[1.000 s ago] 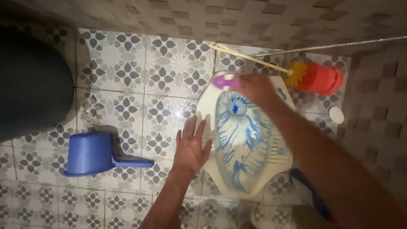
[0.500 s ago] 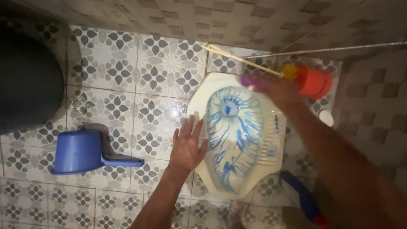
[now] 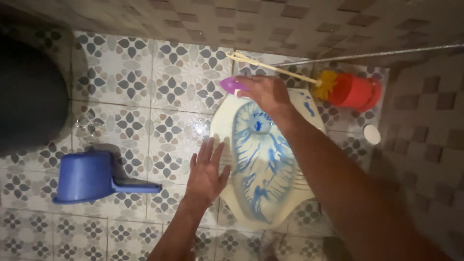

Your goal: Clean a squat toilet by applying liquid cleaner and scrubbing with a brush

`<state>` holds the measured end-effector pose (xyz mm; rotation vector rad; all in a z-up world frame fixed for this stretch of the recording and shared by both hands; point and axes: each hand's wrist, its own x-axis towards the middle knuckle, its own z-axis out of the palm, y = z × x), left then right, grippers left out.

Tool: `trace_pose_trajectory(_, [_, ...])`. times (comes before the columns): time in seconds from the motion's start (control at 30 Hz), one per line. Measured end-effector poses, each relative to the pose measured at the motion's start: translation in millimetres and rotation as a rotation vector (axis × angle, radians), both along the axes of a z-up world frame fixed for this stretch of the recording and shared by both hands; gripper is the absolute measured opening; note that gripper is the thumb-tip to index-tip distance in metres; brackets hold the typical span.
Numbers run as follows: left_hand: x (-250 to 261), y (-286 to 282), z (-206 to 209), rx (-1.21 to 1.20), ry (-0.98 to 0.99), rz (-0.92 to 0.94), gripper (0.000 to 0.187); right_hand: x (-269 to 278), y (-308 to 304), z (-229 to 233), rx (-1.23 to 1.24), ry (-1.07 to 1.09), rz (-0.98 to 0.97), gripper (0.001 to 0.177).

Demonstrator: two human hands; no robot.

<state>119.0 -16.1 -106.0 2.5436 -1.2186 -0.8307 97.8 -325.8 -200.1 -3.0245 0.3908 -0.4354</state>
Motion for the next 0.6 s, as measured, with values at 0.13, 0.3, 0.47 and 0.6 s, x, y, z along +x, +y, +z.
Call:
trace_pose_trajectory(0.13, [-5, -1, -5, -0.016, 0.006, -0.004, 0.07, -16, -11, 41, 0.419, 0.298, -0.089, 0.041])
trace_pose_trajectory(0.3, [-4, -11, 3, -0.051, 0.04, -0.04, 0.07, -53, -1, 209, 1.284, 0.454, -1.156, 0.061])
trace_pose_trajectory(0.47, [3, -14, 5, -0.039, 0.054, -0.018, 0.07, -134, -66, 34, 2.263, -0.397, 0.709, 0.109])
trace_pose_trajectory(0.6, [6, -10, 9, -0.021, 0.024, -0.033, 0.069, -47, -10, 188, 1.301, 0.33, -1.174, 0.046])
